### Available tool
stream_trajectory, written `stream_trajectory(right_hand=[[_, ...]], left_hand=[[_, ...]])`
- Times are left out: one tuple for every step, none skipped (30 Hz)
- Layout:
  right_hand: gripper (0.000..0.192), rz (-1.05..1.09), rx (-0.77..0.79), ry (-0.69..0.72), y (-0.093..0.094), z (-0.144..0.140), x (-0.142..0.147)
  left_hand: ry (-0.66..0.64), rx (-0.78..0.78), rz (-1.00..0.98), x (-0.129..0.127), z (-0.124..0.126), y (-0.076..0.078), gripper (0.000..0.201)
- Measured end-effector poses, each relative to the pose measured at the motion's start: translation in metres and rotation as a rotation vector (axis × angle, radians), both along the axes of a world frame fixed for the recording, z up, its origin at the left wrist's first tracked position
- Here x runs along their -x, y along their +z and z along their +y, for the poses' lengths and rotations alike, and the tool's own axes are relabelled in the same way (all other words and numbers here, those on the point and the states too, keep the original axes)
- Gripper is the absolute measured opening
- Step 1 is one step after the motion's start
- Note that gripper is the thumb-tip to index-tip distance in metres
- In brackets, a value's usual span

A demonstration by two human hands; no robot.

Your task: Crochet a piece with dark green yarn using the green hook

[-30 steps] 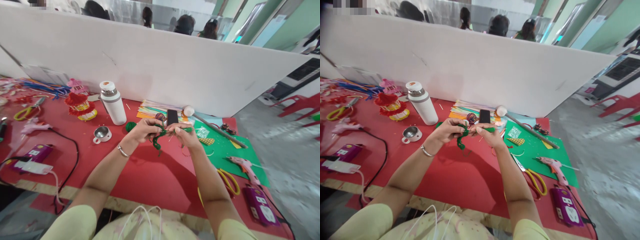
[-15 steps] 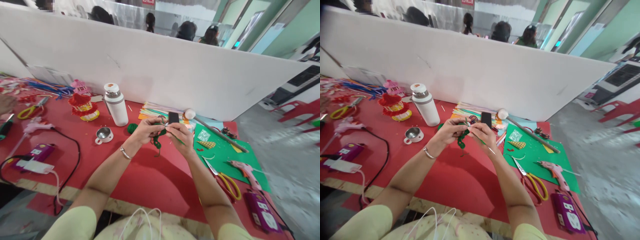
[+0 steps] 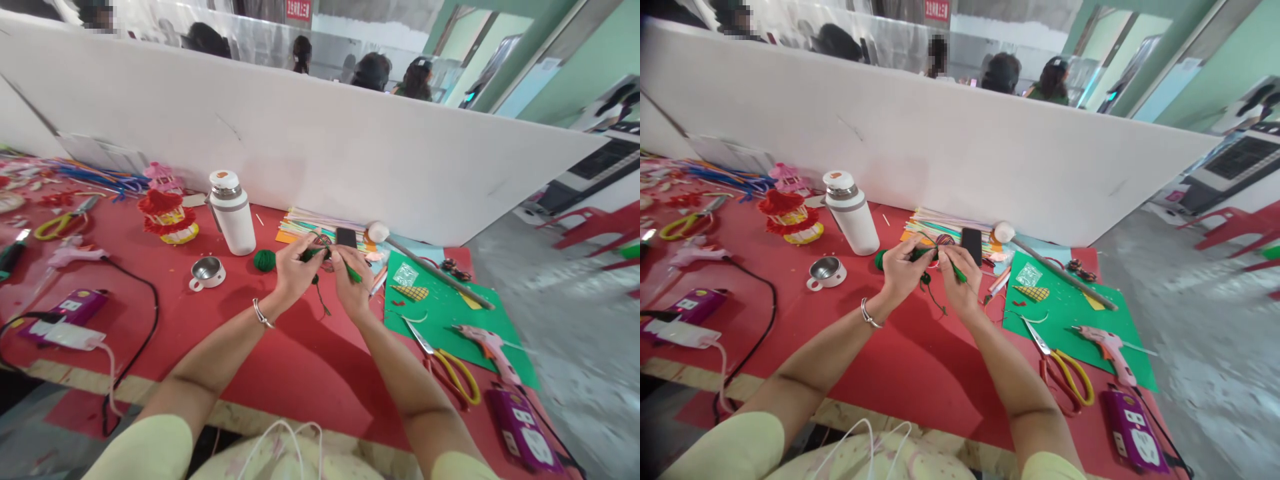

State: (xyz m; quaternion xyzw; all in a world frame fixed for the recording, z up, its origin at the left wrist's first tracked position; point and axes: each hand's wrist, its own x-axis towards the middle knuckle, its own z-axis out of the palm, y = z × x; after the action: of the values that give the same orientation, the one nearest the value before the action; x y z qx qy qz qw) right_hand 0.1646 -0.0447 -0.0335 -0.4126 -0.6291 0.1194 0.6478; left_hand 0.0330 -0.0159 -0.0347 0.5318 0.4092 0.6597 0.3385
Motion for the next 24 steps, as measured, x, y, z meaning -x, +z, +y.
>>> stream_trajectory(right_hand=[[0.019, 0.036, 0.004, -0.007, -0.002, 0.000, 0.004], [0.019, 0.065, 0.008, -0.015, -0.004, -0.001, 0.007], [0.018, 0.086, 0.010, -0.024, -0.005, -0.001, 0.009], [0.018, 0.100, 0.005, -0.035, -0.006, -0.001, 0.010], [0.018, 0.108, -0.003, -0.043, -0.008, -0.001, 0.011], [0.019, 0.109, -0.011, -0.043, -0.009, -0.002, 0.011], [0.019, 0.114, -0.023, -0.038, -0.011, -0.002, 0.011], [0.020, 0.121, -0.038, -0.030, -0.012, -0.002, 0.011], [0.020, 0.127, -0.054, -0.020, -0.013, -0.003, 0.011], [0.021, 0.130, -0.072, -0.010, -0.014, -0.003, 0.011], [0.021, 0.133, -0.091, -0.002, -0.015, -0.003, 0.011], [0.021, 0.137, -0.109, 0.004, -0.015, -0.003, 0.011], [0.021, 0.139, -0.121, 0.008, -0.014, -0.003, 0.010], [0.020, 0.140, -0.123, 0.012, -0.013, -0.003, 0.009], [0.019, 0.144, -0.116, 0.018, -0.011, -0.002, 0.008], [0.018, 0.149, -0.091, 0.032, -0.008, -0.001, 0.006], [0.018, 0.161, -0.046, 0.056, -0.006, 0.001, 0.004], [0.019, 0.184, 0.020, 0.093, -0.004, 0.003, 0.002], [0.021, 0.221, 0.102, 0.137, -0.003, 0.005, 0.000], [0.024, 0.272, 0.191, 0.181, -0.002, 0.007, -0.001], [0.027, 0.334, 0.273, 0.215, -0.002, 0.009, 0.000], [0.029, 0.403, 0.336, 0.237, -0.004, 0.011, 0.001], [0.030, 0.472, 0.376, 0.251, -0.005, 0.012, 0.004], [0.030, 0.539, 0.393, 0.262, -0.008, 0.012, 0.009]], left_hand=[[0.018, -0.002, -0.002, -0.001, -0.002, 0.001, 0.023], [0.018, 0.005, -0.019, -0.002, -0.003, 0.002, 0.022], [0.006, 0.020, -0.054, -0.003, -0.004, 0.004, 0.022], [-0.017, 0.042, -0.107, -0.004, -0.006, 0.006, 0.022], [-0.049, 0.069, -0.178, -0.005, -0.006, 0.009, 0.024], [-0.093, 0.105, -0.263, -0.006, -0.007, 0.011, 0.026], [-0.147, 0.151, -0.357, -0.007, -0.008, 0.014, 0.031], [-0.207, 0.204, -0.449, -0.007, -0.008, 0.017, 0.036], [-0.269, 0.263, -0.530, -0.006, -0.009, 0.020, 0.043], [-0.333, 0.321, -0.594, -0.005, -0.010, 0.023, 0.049], [-0.388, 0.368, -0.637, -0.004, -0.010, 0.025, 0.054], [-0.421, 0.396, -0.664, -0.003, -0.011, 0.027, 0.057], [-0.431, 0.404, -0.676, -0.001, -0.011, 0.029, 0.059], [-0.430, 0.400, -0.673, 0.001, -0.011, 0.030, 0.060], [-0.425, 0.390, -0.657, 0.003, -0.010, 0.031, 0.061], [-0.423, 0.375, -0.631, 0.004, -0.010, 0.031, 0.061], [-0.425, 0.357, -0.595, 0.006, -0.008, 0.031, 0.061], [-0.423, 0.334, -0.548, 0.007, -0.007, 0.030, 0.059], [-0.409, 0.301, -0.488, 0.008, -0.005, 0.028, 0.057], [-0.369, 0.258, -0.417, 0.008, -0.003, 0.026, 0.054], [-0.311, 0.210, -0.338, 0.008, -0.001, 0.023, 0.049], [-0.242, 0.164, -0.260, 0.008, 0.000, 0.020, 0.044], [-0.176, 0.124, -0.193, 0.007, 0.001, 0.017, 0.039], [-0.122, 0.095, -0.145, 0.005, 0.002, 0.015, 0.034]])
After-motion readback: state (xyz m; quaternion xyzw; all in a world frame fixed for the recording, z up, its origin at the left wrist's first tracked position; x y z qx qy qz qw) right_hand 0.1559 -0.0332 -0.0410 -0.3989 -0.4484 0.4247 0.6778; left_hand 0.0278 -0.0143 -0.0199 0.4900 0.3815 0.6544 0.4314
